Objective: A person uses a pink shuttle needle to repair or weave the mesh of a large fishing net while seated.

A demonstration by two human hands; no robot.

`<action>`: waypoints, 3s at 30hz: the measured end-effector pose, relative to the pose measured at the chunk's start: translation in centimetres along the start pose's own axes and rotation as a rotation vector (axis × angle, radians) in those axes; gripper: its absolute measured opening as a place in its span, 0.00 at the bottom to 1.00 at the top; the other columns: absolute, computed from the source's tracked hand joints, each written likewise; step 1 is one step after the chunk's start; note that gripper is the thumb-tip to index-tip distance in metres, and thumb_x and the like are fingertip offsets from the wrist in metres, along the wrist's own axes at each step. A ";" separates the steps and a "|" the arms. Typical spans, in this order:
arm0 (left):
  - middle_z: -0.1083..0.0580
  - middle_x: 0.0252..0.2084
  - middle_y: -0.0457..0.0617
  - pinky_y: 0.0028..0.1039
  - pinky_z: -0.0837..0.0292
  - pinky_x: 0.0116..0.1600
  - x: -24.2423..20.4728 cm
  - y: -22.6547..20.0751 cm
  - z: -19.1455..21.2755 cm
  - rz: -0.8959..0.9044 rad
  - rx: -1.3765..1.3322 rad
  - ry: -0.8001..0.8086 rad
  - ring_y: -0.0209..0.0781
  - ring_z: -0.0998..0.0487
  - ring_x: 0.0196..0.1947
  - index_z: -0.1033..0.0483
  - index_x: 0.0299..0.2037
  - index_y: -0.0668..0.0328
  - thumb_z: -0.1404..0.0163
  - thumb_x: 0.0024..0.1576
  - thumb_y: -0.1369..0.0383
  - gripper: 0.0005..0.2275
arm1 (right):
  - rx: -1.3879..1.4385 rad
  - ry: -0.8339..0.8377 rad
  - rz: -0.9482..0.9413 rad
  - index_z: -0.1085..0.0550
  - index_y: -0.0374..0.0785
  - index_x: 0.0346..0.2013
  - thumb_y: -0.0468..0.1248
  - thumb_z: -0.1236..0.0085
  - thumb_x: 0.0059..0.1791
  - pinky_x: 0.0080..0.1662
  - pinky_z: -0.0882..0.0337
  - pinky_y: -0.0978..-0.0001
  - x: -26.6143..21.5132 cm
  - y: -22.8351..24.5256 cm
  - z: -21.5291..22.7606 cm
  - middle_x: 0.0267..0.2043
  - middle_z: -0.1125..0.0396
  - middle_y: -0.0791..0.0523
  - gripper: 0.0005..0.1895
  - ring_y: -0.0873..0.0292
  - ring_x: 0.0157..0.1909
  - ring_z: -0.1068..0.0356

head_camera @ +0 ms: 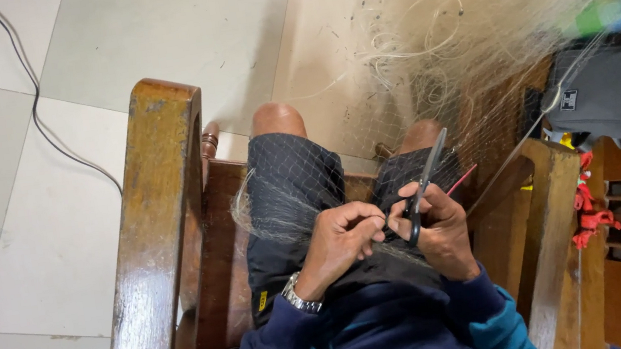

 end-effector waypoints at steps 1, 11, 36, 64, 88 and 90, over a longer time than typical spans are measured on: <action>0.27 0.19 0.61 0.19 0.32 0.14 0.0 0.2 0.2 -0.006 -0.008 -0.023 0.36 0.29 0.12 0.25 0.31 0.71 0.51 0.49 0.78 0.03 | -0.009 0.003 -0.004 0.32 0.28 0.39 0.19 0.39 0.33 0.27 0.34 0.75 0.0 0.1 -0.1 0.23 0.33 0.47 0.21 0.63 0.24 0.35; 0.28 0.17 0.62 0.20 0.33 0.13 -0.3 1.0 0.0 -0.043 -0.060 -0.096 0.38 0.29 0.10 0.32 0.28 0.69 0.59 0.55 0.77 0.05 | -0.026 0.012 -0.049 0.32 0.29 0.40 0.21 0.40 0.34 0.27 0.34 0.76 0.2 0.3 0.2 0.24 0.32 0.47 0.21 0.64 0.25 0.35; 0.27 0.17 0.60 0.20 0.34 0.11 -0.5 -0.5 0.0 -0.206 -0.035 -0.061 0.39 0.29 0.09 0.36 0.31 0.68 0.63 0.59 0.76 0.06 | -0.065 0.050 -0.083 0.32 0.30 0.41 0.20 0.39 0.33 0.29 0.33 0.75 1.3 1.0 0.3 0.24 0.32 0.47 0.23 0.62 0.25 0.33; 0.25 0.21 0.59 0.20 0.27 0.20 -0.3 -2.4 0.6 -0.098 0.090 -0.102 0.37 0.26 0.18 0.25 0.32 0.69 0.54 0.51 0.79 0.05 | 0.163 0.012 -0.168 0.33 0.33 0.38 0.18 0.40 0.31 0.13 0.39 0.79 4.0 1.0 -0.5 0.22 0.33 0.45 0.23 0.65 0.11 0.38; 0.30 0.12 0.55 0.16 0.38 0.15 0.4 -2.1 0.8 -0.115 0.027 -0.018 0.32 0.33 0.11 0.25 0.32 0.66 0.52 0.51 0.74 0.04 | -0.095 0.263 -0.098 0.31 0.31 0.40 0.22 0.38 0.34 0.27 0.33 0.78 4.6 3.6 -4.3 0.24 0.32 0.46 0.21 0.65 0.23 0.35; 0.30 0.13 0.56 0.16 0.37 0.16 0.4 -2.1 0.8 -0.111 0.010 0.004 0.33 0.32 0.11 0.25 0.34 0.67 0.50 0.49 0.74 0.06 | -0.129 0.284 -0.093 0.31 0.31 0.40 0.22 0.38 0.35 0.27 0.32 0.78 4.7 3.9 -4.6 0.24 0.31 0.46 0.21 0.65 0.23 0.36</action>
Point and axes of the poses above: each hand's wrist, its own x-axis towards the middle knuckle, its own z-axis out of the back of the hand, y = z × x, the point moved 8 cm from there along x, towards the middle knuckle
